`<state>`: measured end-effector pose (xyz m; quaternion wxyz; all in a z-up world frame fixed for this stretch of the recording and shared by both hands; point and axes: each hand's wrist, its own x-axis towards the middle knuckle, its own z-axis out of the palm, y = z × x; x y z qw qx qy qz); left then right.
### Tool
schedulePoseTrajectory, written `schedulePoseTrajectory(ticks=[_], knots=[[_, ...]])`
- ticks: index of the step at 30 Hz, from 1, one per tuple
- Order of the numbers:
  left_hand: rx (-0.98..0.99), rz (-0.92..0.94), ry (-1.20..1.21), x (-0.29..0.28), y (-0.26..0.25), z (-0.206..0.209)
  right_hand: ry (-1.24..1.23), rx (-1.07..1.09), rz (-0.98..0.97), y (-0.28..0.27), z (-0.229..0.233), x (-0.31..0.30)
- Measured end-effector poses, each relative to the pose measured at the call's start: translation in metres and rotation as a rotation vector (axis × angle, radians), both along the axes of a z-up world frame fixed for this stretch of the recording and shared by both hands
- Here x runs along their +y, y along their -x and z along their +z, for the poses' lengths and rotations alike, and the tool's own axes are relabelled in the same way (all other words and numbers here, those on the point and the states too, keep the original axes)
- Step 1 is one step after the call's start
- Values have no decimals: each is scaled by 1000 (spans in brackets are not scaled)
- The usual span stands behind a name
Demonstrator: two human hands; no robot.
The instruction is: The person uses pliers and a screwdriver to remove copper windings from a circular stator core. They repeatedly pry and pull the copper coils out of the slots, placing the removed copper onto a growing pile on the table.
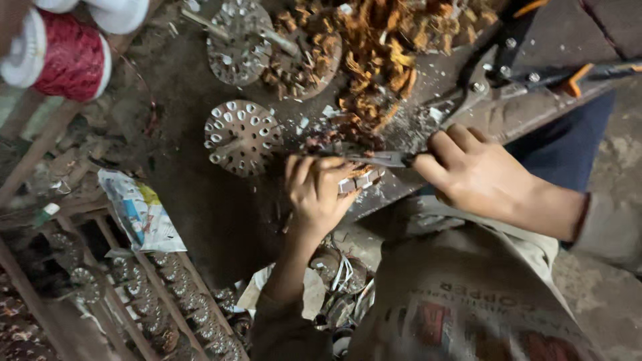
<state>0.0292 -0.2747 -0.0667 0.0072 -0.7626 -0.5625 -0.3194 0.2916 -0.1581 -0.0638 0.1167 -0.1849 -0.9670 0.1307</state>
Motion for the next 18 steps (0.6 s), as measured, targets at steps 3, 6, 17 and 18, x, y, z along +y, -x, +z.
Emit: schedulePoseTrajectory(ticks=[3,6,17,18], knots=[[76,-22,8,1,-4,-3,-75,109,-77,-1,-10,-7],[102,33,-26,6,-3,-7,51,210,-201,2,-6,-26],[-24,-66,-102,9,18,-12,1464,536,-324,1,-29,-43],[-28,-71,-99,9,20,-12,1546,556,-326,3,-27,-43]])
